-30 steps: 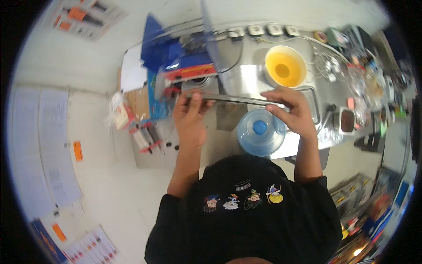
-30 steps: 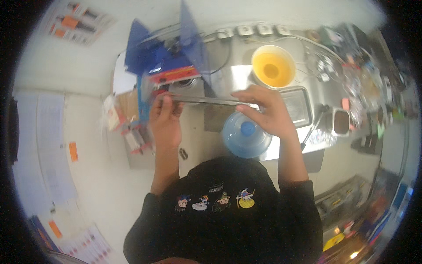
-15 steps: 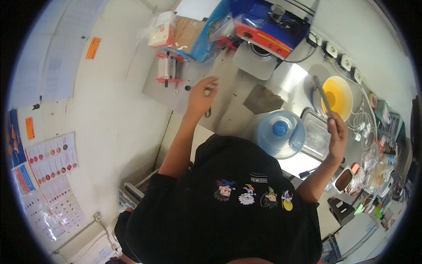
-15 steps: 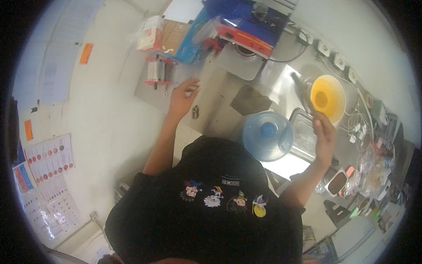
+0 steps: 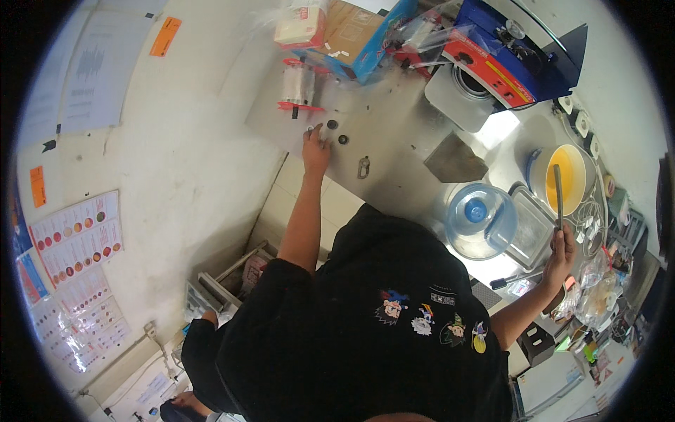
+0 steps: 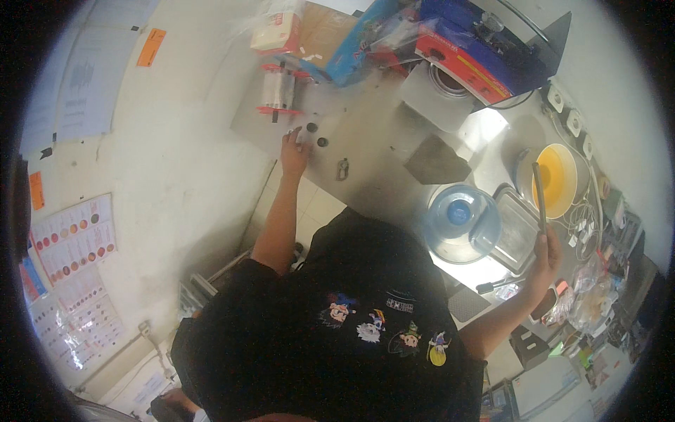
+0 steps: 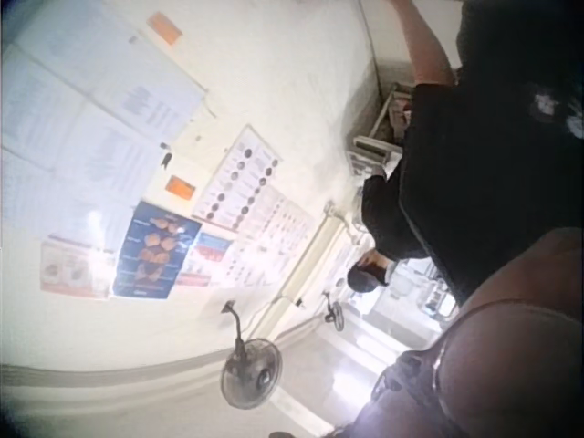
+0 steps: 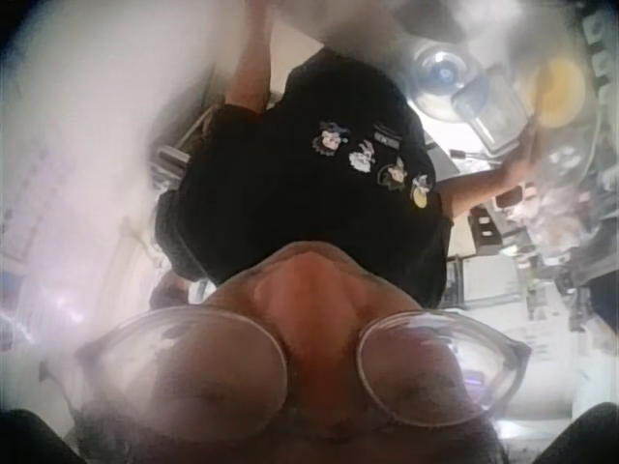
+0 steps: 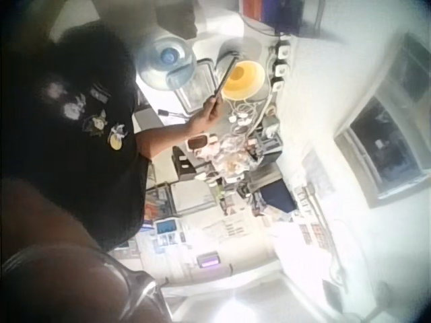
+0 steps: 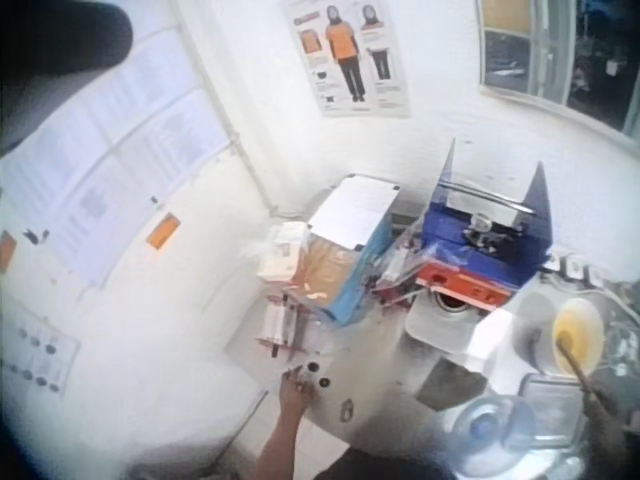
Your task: The person assembles a blue and red kitchen appliance, likely a meat grinder, by inserting a metal rod and attaching small black components. They handle the appliance body, a metal rod, and small black parts, using their hands to fit the pieces together on a cluttered countertop.
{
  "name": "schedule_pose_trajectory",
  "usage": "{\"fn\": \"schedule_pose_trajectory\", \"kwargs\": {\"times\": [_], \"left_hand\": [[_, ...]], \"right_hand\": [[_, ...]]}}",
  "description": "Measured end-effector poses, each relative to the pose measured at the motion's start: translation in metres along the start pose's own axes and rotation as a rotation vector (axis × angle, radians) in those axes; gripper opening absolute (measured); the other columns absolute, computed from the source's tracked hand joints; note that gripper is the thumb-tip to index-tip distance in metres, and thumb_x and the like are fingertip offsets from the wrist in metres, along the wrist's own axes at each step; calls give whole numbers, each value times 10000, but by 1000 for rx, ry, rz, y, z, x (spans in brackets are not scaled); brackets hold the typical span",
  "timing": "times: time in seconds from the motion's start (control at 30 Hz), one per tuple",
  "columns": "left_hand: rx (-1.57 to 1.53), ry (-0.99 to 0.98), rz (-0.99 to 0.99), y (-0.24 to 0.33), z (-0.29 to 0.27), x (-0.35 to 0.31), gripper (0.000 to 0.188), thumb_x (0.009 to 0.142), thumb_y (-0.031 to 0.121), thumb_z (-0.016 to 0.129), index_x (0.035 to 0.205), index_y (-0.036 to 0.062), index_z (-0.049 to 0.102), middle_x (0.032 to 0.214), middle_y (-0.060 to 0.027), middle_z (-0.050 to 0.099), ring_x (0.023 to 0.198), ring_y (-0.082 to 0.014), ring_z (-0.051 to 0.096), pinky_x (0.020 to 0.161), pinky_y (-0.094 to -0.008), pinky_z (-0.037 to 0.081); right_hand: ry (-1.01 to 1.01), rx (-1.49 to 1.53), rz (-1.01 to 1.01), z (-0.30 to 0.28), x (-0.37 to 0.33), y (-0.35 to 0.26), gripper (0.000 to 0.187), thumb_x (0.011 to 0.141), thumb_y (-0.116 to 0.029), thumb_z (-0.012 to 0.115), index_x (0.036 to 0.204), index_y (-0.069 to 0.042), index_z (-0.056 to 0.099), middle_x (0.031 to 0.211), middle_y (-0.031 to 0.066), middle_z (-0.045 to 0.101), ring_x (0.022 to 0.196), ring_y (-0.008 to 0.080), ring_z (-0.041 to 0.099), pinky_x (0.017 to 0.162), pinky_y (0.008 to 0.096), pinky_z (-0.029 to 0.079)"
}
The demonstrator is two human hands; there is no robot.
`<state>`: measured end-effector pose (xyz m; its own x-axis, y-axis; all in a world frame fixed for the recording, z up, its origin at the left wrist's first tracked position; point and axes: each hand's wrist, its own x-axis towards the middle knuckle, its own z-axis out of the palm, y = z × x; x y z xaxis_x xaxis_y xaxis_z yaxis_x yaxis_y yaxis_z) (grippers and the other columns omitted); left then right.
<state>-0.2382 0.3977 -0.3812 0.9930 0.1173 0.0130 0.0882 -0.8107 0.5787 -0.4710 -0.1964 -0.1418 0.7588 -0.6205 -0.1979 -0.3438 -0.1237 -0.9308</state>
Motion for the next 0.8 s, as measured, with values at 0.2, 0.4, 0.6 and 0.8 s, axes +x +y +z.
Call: {"fn": "schedule_pose_trajectory", "kwargs": {"times": [0.2, 0.4, 0.6, 0.8], "left_hand": [[89, -178, 155, -2, 6, 40, 484, 876, 153, 733, 1349, 103, 642, 1214, -179, 642, 1108, -386, 642, 959, -446, 537], [-844, -39, -171, -1, 5, 37, 389, 966, 178, 724, 1314, 15, 661, 1199, -89, 682, 954, -232, 687, 890, -344, 568], [-1262, 276, -365, -26, -87, 39, 425, 1068, 184, 595, 1433, -30, 550, 1262, -77, 655, 1098, -157, 642, 1052, -319, 531], [-1495, 47, -257, 70, -141, 47, 451, 1068, 170, 588, 1463, -30, 507, 1358, -114, 621, 1167, -181, 640, 1073, -316, 522]], "right_hand": [[81, -41, 36, 0, -20, 6, 324, 1008, -183, 646, 1246, 32, 691, 887, -50, 577, 794, 50, 478, 715, 220, 351], [205, -186, 8, -4, -36, 3, 394, 1015, -217, 629, 1287, 68, 653, 937, 1, 616, 856, 88, 513, 767, 242, 389], [263, -124, 76, -8, -40, 0, 490, 1009, -268, 638, 1355, 79, 610, 918, 20, 571, 872, 139, 508, 816, 271, 407], [213, -158, 37, -6, -5, 4, 401, 1035, -202, 622, 1350, 46, 621, 887, -27, 535, 792, 76, 441, 718, 223, 357]]}}
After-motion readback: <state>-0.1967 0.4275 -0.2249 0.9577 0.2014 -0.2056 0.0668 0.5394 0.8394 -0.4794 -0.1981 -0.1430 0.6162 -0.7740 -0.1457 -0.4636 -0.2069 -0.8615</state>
